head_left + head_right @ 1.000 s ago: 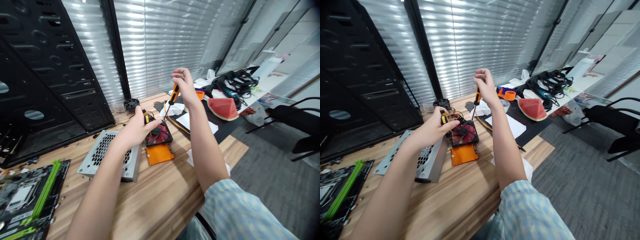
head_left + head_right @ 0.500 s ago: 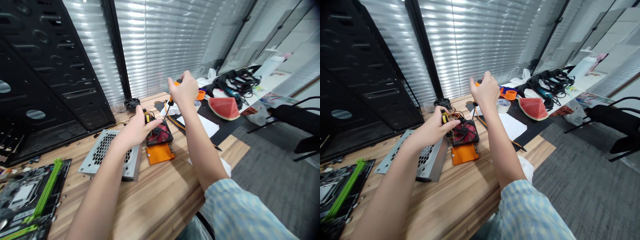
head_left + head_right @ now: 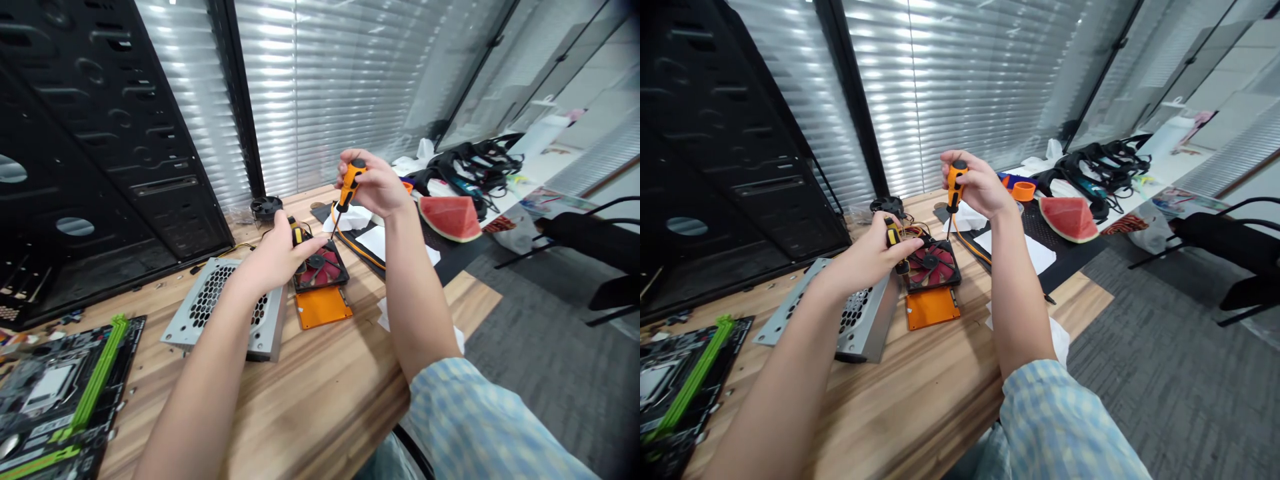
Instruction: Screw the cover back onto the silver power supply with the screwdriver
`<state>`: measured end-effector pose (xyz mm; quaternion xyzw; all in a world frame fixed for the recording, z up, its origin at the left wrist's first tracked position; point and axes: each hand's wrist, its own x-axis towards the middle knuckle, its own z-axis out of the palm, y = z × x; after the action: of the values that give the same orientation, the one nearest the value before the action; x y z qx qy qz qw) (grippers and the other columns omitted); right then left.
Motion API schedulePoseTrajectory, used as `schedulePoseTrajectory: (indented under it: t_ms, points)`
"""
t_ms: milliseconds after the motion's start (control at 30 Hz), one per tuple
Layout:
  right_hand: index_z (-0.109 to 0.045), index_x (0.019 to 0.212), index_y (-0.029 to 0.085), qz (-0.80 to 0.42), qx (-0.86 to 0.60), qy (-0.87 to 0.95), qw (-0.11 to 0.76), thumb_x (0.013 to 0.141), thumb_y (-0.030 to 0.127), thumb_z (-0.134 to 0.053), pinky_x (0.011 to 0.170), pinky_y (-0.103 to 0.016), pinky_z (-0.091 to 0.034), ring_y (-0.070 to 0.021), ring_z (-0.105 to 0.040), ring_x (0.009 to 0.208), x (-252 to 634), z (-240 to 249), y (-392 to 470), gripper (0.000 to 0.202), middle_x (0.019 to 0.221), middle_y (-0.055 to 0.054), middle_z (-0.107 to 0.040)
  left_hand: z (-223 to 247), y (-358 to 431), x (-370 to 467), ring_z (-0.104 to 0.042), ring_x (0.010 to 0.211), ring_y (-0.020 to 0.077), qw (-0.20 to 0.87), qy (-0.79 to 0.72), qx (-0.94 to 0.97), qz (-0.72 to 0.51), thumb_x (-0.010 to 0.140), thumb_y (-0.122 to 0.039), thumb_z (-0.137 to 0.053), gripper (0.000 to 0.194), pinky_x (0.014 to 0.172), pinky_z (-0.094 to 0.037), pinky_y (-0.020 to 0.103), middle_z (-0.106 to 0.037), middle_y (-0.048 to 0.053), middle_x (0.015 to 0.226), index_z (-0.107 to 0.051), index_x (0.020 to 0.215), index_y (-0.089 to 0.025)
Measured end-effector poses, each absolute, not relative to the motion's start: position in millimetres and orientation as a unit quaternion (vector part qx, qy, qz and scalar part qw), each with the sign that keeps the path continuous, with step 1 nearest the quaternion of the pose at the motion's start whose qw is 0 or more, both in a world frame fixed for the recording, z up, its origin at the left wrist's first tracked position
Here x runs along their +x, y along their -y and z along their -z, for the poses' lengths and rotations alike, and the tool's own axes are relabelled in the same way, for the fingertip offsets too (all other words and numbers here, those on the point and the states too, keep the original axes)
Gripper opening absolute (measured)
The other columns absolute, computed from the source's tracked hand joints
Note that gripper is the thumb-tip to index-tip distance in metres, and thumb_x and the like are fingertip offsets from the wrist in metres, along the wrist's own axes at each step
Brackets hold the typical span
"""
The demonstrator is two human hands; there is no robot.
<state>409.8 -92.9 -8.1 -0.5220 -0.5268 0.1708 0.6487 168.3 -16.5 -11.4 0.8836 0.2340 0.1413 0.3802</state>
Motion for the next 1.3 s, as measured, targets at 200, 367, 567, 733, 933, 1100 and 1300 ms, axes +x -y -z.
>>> schedulePoseTrajectory:
  t_ms: [200,367,567,733,933,1100,1300]
  points:
    - [-0.060,0.098,0.022,-0.110,-0.562,0.519,0.635,0.063,0.039,-0.083,0.085,-0.045,-0.058,-0.0245,-0.065,0.101,416,14,89,0.045,0.098,-0.005,-0.067,9,20,169,-0.059,0.119,0.0302,0.387,-0.223,0.883,-0.144,0.086,-0.054,-0.059,0.060,0.101,-0.046,0.042,-0.060,0.017,0.130,-0.037,0.127,-0.017]
    - [-0.054,0.096,0.020,0.158,-0.703,0.433,0.541,0.077,0.036,-0.071,0.082,-0.050,-0.057,-0.0287,-0.062,0.101,425,28,62,0.030,0.097,-0.007,-0.061,6,23,168,-0.061,0.115,0.0306,0.387,-0.238,0.881,-0.134,0.086,-0.053,-0.059,0.058,0.097,-0.049,0.041,-0.062,0.017,0.127,-0.037,0.126,-0.017]
    - [-0.050,0.112,0.026,0.163,-0.685,0.430,0.565,0.086,0.042,-0.061,0.087,-0.048,-0.054,-0.0265,-0.060,0.106,424,36,56,0.032,0.110,-0.006,-0.059,7,20,168,-0.061,0.113,0.0314,0.374,-0.242,0.885,-0.134,0.085,-0.056,-0.058,0.057,0.095,-0.049,0.042,-0.062,0.017,0.125,-0.040,0.122,-0.017]
    - [-0.056,0.107,0.031,-0.059,-0.548,0.515,0.656,0.073,0.048,-0.074,0.087,-0.038,-0.056,-0.0224,-0.058,0.113,426,27,70,0.043,0.122,-0.003,-0.060,9,17,168,-0.059,0.118,0.0297,0.379,-0.224,0.885,-0.153,0.085,-0.056,-0.058,0.058,0.099,-0.047,0.039,-0.060,0.016,0.130,-0.039,0.124,-0.016]
    - [-0.060,0.098,0.028,-0.196,-0.456,0.518,0.697,0.071,0.047,-0.072,0.098,-0.046,-0.054,-0.0269,-0.055,0.125,413,13,86,0.035,0.129,-0.004,-0.063,9,18,168,-0.058,0.120,0.0295,0.377,-0.230,0.884,-0.154,0.085,-0.055,-0.059,0.060,0.100,-0.047,0.038,-0.059,0.016,0.131,-0.039,0.125,-0.015]
    - [-0.061,0.108,0.028,-0.243,-0.466,0.533,0.664,0.069,0.046,-0.078,0.094,-0.046,-0.056,-0.0261,-0.061,0.118,412,13,95,0.046,0.120,-0.005,-0.067,10,18,169,-0.058,0.120,0.0293,0.372,-0.223,0.886,-0.163,0.086,-0.054,-0.059,0.059,0.100,-0.047,0.039,-0.059,0.016,0.131,-0.039,0.126,-0.016]
    - [-0.059,0.099,0.025,-0.014,-0.596,0.507,0.623,0.069,0.039,-0.080,0.079,-0.042,-0.058,-0.0241,-0.065,0.097,434,21,88,0.039,0.098,-0.004,-0.064,9,20,169,-0.060,0.117,0.0319,0.363,-0.251,0.885,-0.148,0.085,-0.055,-0.060,0.066,0.096,-0.048,0.040,-0.062,0.017,0.126,-0.037,0.132,-0.015]
